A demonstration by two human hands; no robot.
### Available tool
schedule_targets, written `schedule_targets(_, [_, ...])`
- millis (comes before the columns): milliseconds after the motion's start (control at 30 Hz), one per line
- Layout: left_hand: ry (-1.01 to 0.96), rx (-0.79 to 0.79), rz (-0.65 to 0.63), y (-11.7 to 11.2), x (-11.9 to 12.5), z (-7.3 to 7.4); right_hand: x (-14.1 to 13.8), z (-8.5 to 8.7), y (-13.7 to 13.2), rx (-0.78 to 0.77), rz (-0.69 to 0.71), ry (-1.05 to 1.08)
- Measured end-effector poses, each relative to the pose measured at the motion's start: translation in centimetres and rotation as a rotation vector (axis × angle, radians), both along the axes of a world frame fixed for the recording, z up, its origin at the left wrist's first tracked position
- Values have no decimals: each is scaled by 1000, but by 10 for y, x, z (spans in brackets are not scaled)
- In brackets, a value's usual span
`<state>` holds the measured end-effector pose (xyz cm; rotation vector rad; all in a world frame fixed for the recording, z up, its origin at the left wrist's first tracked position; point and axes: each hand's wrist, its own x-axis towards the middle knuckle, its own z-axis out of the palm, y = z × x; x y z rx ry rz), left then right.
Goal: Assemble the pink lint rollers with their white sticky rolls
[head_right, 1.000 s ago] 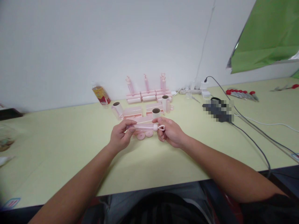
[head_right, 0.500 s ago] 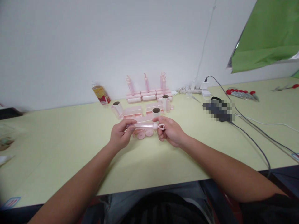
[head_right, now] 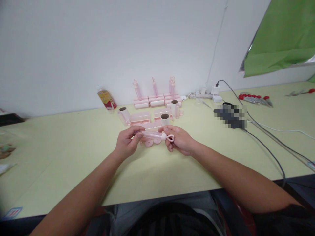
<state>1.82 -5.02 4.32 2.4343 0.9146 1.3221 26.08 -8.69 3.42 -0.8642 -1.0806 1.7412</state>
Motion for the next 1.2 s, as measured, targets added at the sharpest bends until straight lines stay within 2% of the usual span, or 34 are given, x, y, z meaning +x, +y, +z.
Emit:
schedule_targets(233, [2, 40, 107, 2, -2, 4, 0, -1, 5, 4, -117, 44])
schedule_targets(400, [6, 33, 107, 0, -1, 3, 0, -2, 6, 7, -139, 50])
schedule_targets(767, [8, 14, -11, -4, 1, 2, 1, -4, 3, -20, 15, 16])
schedule_targets(1100, [-45, 51, 199, 2, -8, 5, 3, 1, 3, 37, 40, 165])
schedule_targets(1200, [-74, 29, 222, 3, -9, 5, 3, 2, 2, 33, 73, 196])
